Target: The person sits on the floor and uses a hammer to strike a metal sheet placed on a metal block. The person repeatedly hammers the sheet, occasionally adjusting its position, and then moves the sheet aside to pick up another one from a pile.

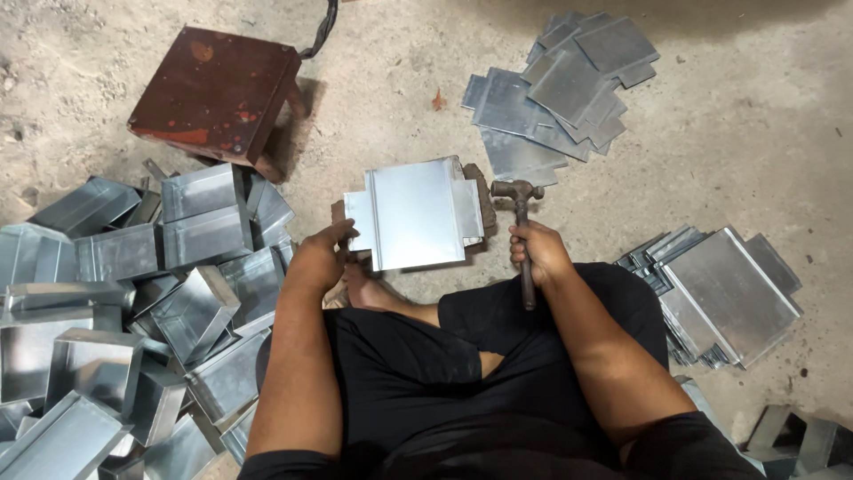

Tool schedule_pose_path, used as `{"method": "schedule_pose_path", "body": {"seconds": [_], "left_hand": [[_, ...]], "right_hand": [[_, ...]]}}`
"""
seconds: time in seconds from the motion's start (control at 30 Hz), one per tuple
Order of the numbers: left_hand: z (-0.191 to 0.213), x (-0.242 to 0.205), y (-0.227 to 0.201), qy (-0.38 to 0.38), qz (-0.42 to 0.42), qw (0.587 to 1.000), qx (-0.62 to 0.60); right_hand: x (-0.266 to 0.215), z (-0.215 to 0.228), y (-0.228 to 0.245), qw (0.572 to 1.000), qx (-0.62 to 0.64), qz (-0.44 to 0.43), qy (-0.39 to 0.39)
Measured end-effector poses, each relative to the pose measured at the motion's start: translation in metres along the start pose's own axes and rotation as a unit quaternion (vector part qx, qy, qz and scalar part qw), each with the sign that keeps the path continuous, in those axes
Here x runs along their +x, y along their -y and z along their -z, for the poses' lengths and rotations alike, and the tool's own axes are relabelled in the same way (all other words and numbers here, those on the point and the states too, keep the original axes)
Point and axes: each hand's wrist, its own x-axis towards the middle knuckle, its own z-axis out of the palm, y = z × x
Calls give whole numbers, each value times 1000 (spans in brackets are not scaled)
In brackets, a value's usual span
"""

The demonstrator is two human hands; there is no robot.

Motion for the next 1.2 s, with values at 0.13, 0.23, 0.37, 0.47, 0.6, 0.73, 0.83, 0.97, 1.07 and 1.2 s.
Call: {"method": "schedule_pose_path", "body": {"seconds": [0.13, 0.23, 0.37, 0.47, 0.6, 0.73, 0.83, 0.97, 1.07, 1.2], "left_hand": [[-3, 8, -6, -45, 82, 995, -25], [-17, 21, -12, -167, 174, 970, -39], [-42, 46, -6, -101, 232, 967, -26], [-63, 55, 6, -128, 151, 979, -49], [-56, 59, 33, -192, 193, 961, -56], [-37, 51, 36, -210, 292, 933, -2], [-34, 48, 24, -208, 313, 927, 16], [-32, 49, 17, -214, 295, 931, 22], [-33, 48, 19, -199, 306, 931, 15], [-32, 51, 23, -215, 291, 932, 6]], "right_hand": [[7, 1, 4, 1000, 25, -9, 13], [0, -5, 1, 1000, -9, 5, -7], [-28, -25, 2, 984, -141, 110, -20], [-63, -45, 13, 916, -286, 281, -25], [-121, -76, 44, 822, -340, 456, 29], [-188, -90, 86, 641, -381, 665, -38], [-210, -92, 103, 649, -173, 738, 70], [-188, -89, 65, 646, -102, 749, 104], [-151, -96, 14, 632, -390, 670, 6], [-134, -108, -1, 740, -521, 426, 9]]}}
